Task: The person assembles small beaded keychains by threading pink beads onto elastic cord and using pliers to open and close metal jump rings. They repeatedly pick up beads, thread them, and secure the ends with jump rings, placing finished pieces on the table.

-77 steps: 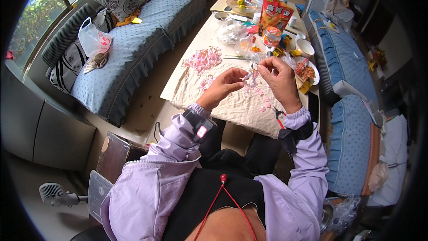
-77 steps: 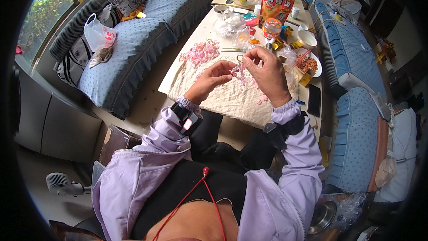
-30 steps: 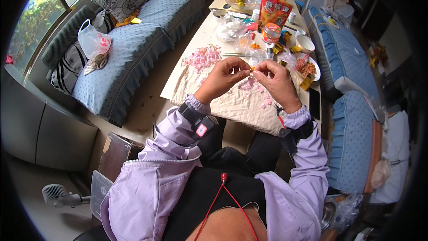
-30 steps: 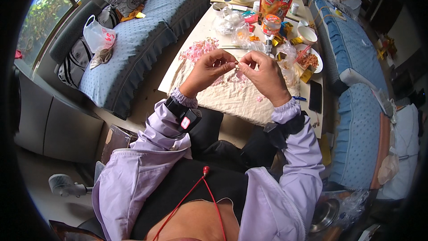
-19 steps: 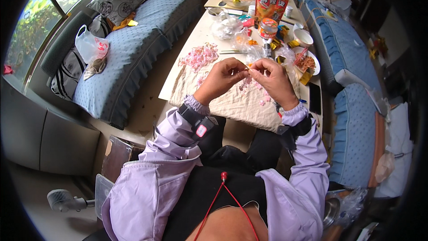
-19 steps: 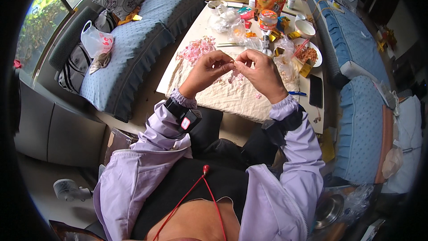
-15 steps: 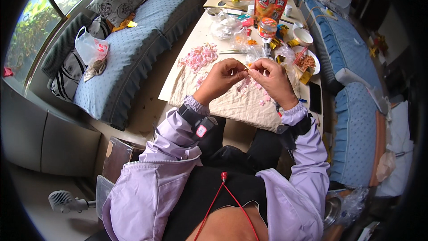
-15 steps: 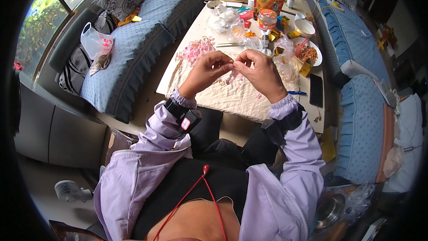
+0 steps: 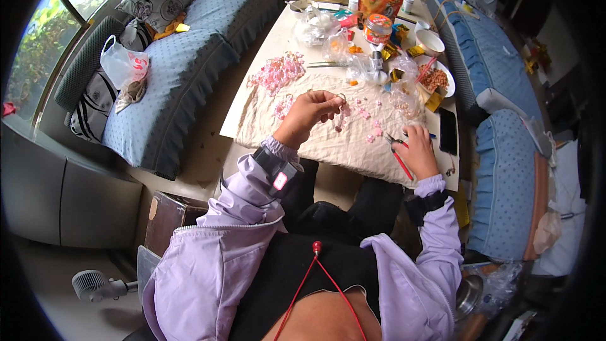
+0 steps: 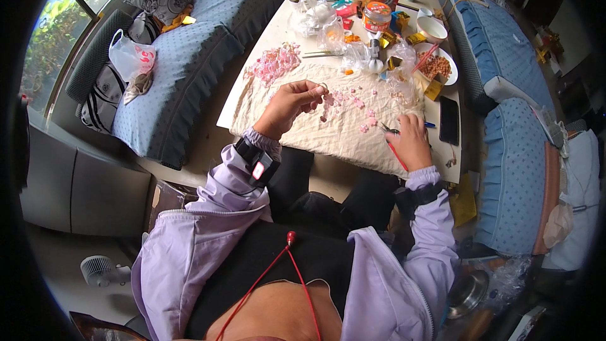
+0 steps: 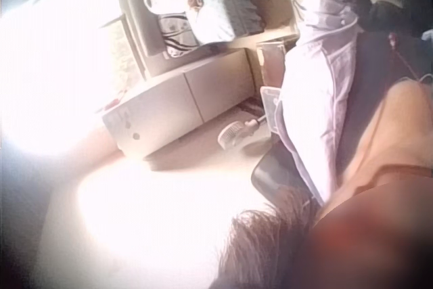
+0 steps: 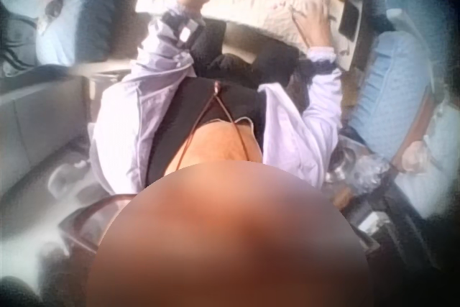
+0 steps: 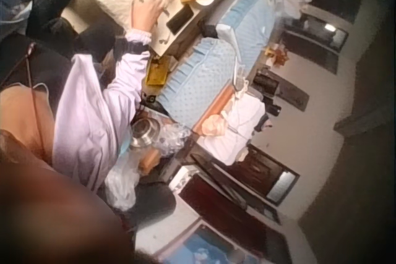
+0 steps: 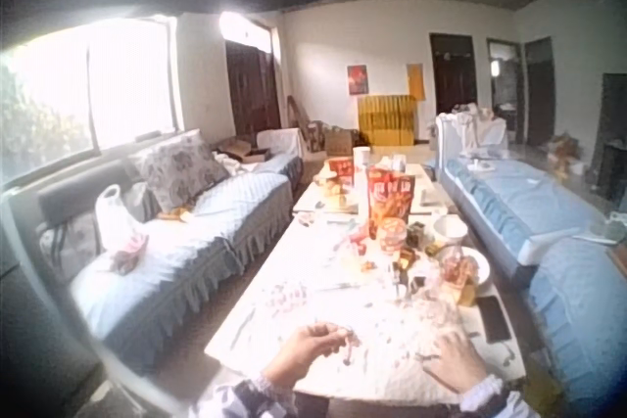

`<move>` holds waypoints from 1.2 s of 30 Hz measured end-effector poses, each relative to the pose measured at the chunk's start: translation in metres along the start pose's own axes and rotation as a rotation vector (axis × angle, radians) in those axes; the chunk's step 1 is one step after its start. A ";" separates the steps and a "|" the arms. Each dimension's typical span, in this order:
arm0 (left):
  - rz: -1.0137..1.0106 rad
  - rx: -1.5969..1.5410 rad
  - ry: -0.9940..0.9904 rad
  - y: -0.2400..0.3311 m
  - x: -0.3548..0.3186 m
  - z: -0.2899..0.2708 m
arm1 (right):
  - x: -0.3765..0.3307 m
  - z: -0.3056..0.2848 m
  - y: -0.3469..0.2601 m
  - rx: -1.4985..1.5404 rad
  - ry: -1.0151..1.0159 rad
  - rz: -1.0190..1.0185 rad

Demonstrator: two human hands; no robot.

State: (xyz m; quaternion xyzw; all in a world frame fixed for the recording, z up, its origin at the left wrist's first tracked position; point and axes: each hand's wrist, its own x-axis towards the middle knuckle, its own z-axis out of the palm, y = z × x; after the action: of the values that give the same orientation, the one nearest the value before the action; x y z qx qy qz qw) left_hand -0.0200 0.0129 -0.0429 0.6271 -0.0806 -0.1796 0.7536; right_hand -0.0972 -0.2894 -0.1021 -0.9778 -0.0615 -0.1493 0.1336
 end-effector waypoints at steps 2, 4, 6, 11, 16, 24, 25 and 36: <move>-0.051 -0.110 -0.008 -0.007 0.003 -0.002 | -0.020 0.013 0.014 -0.044 -0.047 0.039; -0.095 -0.196 -0.041 -0.013 0.004 -0.007 | -0.034 0.022 0.021 -0.091 -0.103 0.069; -0.121 -0.261 -0.109 -0.017 0.005 -0.013 | -0.036 0.029 0.025 -0.084 -0.092 0.073; -0.138 -0.297 -0.117 -0.022 0.005 -0.018 | -0.034 0.033 0.028 -0.035 -0.135 0.119; -0.180 -0.367 -0.042 -0.023 -0.004 -0.012 | -0.028 0.022 0.019 -0.069 -0.200 0.147; -0.284 -0.566 -0.059 -0.034 -0.012 -0.003 | -0.004 -0.023 -0.049 0.203 0.194 -0.251; -0.290 -0.587 -0.066 -0.035 -0.013 -0.002 | 0.000 -0.028 -0.059 0.189 0.212 -0.287; -0.272 -0.704 -0.077 -0.038 -0.021 0.001 | 0.020 -0.043 -0.092 0.065 0.254 -0.436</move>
State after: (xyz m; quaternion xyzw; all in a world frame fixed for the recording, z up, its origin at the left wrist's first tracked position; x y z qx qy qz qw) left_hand -0.0462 0.0142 -0.0777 0.3277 0.0419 -0.3181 0.8886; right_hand -0.1045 -0.2115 -0.0338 -0.9100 -0.2583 -0.2941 0.1364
